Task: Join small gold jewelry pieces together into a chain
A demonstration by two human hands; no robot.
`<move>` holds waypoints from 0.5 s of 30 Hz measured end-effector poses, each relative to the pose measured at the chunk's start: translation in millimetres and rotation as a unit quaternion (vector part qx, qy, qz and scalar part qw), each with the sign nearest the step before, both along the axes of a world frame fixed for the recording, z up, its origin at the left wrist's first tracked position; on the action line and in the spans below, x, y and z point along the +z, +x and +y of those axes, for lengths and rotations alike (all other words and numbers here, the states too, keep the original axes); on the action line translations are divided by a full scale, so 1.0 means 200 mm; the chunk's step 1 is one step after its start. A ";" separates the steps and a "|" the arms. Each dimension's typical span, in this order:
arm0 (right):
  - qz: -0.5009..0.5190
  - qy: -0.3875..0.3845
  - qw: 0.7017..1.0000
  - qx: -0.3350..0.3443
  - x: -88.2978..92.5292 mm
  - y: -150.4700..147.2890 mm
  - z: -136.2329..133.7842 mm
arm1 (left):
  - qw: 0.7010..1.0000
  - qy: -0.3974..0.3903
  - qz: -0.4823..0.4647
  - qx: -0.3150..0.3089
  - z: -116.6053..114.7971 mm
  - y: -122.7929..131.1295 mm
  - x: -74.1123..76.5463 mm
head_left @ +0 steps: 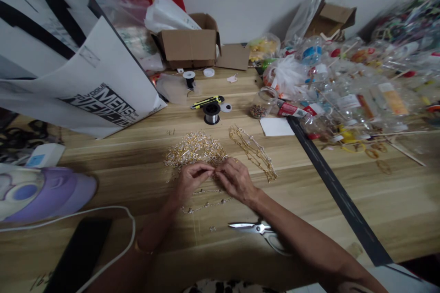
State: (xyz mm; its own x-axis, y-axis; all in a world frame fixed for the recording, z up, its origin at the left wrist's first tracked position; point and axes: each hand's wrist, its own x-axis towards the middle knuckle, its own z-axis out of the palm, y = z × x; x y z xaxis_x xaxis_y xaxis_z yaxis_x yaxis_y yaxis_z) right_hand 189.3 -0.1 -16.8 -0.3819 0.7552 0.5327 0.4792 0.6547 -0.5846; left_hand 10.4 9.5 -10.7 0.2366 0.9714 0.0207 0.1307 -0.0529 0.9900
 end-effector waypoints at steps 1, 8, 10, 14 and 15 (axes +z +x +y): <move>0.000 0.001 1.000 -0.001 0.00 0.00 0.00 | 1.000 -0.001 -0.001 0.003 0.00 0.00 0.00; 0.001 -0.003 1.000 0.005 0.01 0.00 0.00 | 1.000 0.005 0.007 0.002 0.00 0.00 0.02; 0.001 -0.004 1.000 0.005 0.01 0.00 0.00 | 1.000 0.011 0.005 0.008 0.00 0.00 0.02; 0.001 -0.005 1.000 0.005 -0.01 0.00 0.00 | 1.000 0.008 0.001 0.023 0.00 0.00 0.01; 0.003 -0.004 1.000 0.005 -0.01 0.00 0.00 | 1.000 0.004 -0.001 0.026 0.00 0.00 0.01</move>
State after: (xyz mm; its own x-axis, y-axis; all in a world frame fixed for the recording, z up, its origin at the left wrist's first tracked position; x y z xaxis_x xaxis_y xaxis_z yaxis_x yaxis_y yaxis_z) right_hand 189.4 0.6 -19.1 -0.3865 0.7556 0.5287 0.4699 0.6547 -0.5921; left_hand 11.0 8.6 -9.1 0.1865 0.9820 0.0284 0.1321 -0.0537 0.9898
